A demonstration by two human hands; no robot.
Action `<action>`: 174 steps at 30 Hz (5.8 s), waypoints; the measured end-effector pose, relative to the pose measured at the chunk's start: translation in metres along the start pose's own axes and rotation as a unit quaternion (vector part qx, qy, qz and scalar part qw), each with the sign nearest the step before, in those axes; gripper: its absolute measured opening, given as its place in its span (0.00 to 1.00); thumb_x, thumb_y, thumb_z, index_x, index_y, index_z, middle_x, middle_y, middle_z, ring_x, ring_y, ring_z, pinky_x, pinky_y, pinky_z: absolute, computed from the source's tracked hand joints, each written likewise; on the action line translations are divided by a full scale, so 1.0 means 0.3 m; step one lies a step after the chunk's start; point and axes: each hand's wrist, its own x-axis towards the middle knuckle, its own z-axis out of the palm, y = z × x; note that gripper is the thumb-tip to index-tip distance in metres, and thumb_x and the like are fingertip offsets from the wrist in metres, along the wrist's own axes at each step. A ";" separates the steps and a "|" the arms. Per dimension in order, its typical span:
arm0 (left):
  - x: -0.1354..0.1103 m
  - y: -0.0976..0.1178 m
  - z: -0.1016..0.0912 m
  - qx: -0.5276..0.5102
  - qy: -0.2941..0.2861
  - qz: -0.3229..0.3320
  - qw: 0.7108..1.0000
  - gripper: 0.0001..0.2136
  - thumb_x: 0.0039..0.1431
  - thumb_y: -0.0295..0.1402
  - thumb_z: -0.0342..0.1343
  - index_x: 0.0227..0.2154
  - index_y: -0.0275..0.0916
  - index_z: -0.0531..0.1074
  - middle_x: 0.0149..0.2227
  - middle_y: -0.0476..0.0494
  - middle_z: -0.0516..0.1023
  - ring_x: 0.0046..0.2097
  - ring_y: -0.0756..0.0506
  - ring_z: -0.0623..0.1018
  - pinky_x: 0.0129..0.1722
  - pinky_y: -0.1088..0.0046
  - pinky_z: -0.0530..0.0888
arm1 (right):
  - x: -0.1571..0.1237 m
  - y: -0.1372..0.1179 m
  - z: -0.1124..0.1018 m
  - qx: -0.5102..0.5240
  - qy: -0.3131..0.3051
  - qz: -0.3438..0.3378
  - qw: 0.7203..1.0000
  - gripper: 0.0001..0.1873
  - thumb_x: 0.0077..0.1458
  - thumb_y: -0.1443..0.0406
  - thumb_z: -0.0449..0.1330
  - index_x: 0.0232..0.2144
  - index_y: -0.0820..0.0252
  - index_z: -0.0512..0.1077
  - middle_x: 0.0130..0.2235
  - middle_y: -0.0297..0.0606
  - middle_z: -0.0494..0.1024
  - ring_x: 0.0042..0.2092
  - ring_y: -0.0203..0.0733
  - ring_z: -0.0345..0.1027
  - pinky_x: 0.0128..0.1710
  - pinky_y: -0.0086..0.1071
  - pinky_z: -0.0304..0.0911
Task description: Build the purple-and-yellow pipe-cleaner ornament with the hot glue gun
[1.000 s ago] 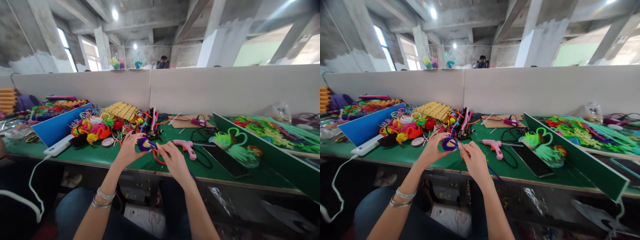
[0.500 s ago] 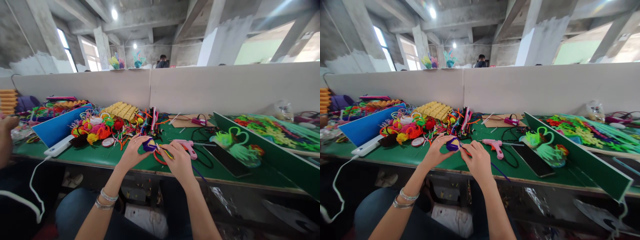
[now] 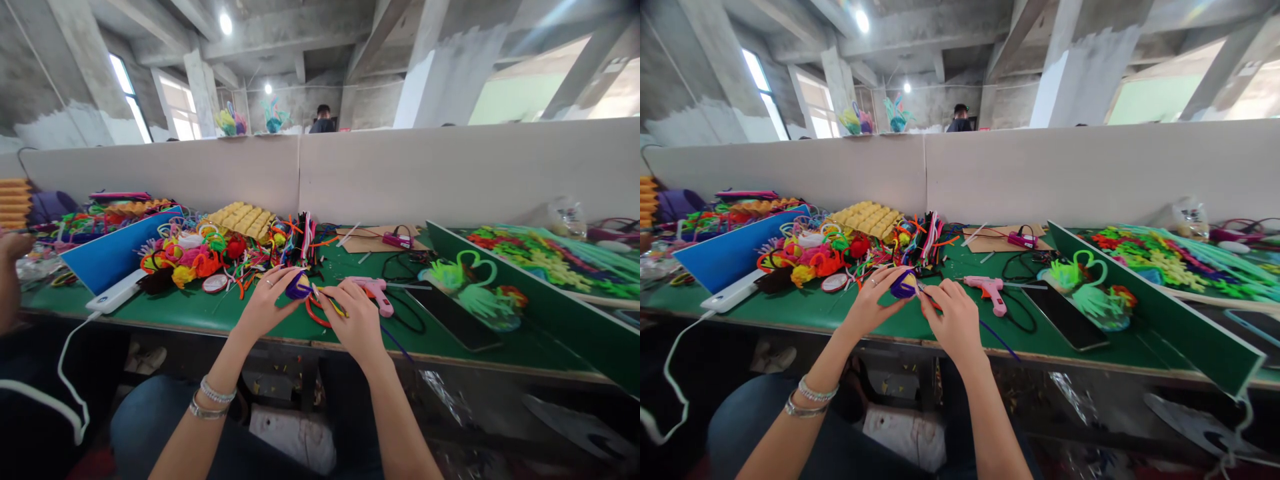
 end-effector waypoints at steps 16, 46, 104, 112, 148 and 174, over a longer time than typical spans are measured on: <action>-0.002 -0.006 0.001 0.019 0.008 0.010 1.000 0.24 0.55 0.35 0.54 0.55 0.43 0.58 0.51 0.40 0.71 0.53 0.43 0.70 0.55 0.57 0.65 | -0.001 -0.002 0.013 -0.008 -0.039 0.004 0.999 0.12 0.59 0.62 0.51 0.30 0.59 0.72 0.27 0.36 0.70 0.32 0.37 0.64 0.34 0.30 0.59; -0.009 -0.004 0.004 0.024 -0.001 0.019 1.000 0.14 0.49 0.35 0.60 0.38 0.41 0.66 0.43 0.43 0.77 0.44 0.44 0.76 0.45 0.62 0.72 | -0.002 0.015 0.012 -0.038 -0.069 -0.012 0.997 0.13 0.59 0.62 0.51 0.28 0.59 0.72 0.27 0.36 0.70 0.32 0.37 0.64 0.34 0.30 0.58; -0.014 0.031 -0.011 -0.369 0.015 -0.205 0.907 0.20 0.40 0.34 0.66 0.36 0.39 0.65 0.40 0.48 0.62 0.38 0.50 0.72 0.38 0.73 0.72 | -0.009 0.018 -0.047 0.287 -0.128 0.115 0.942 0.11 0.55 0.62 0.55 0.42 0.58 0.65 0.24 0.28 0.64 0.25 0.32 0.55 0.25 0.26 0.52; -0.009 0.039 -0.021 -0.453 -0.026 -0.235 0.859 0.24 0.40 0.30 0.66 0.37 0.41 0.58 0.36 0.51 0.67 0.35 0.52 0.75 0.36 0.76 0.71 | 0.001 0.008 -0.058 0.314 -0.141 0.132 0.929 0.12 0.54 0.61 0.56 0.41 0.57 0.61 0.21 0.25 0.62 0.22 0.31 0.52 0.22 0.26 0.49; 0.007 0.049 -0.004 -0.632 -0.006 -0.252 0.733 0.25 0.43 0.32 0.64 0.36 0.45 0.52 0.27 0.55 0.74 0.30 0.50 0.77 0.34 0.72 0.74 | -0.012 -0.003 -0.075 0.351 -0.131 0.120 0.919 0.14 0.54 0.58 0.56 0.41 0.58 0.72 0.17 0.28 0.65 0.20 0.31 0.58 0.22 0.27 0.58; 0.032 0.087 0.005 -0.657 0.024 -0.316 0.684 0.27 0.39 0.39 0.65 0.34 0.46 0.50 0.26 0.57 0.74 0.29 0.49 0.77 0.27 0.76 0.71 | -0.004 0.003 -0.066 0.363 -0.124 0.105 0.917 0.15 0.55 0.58 0.54 0.42 0.58 0.73 0.21 0.31 0.67 0.21 0.31 0.59 0.22 0.26 0.58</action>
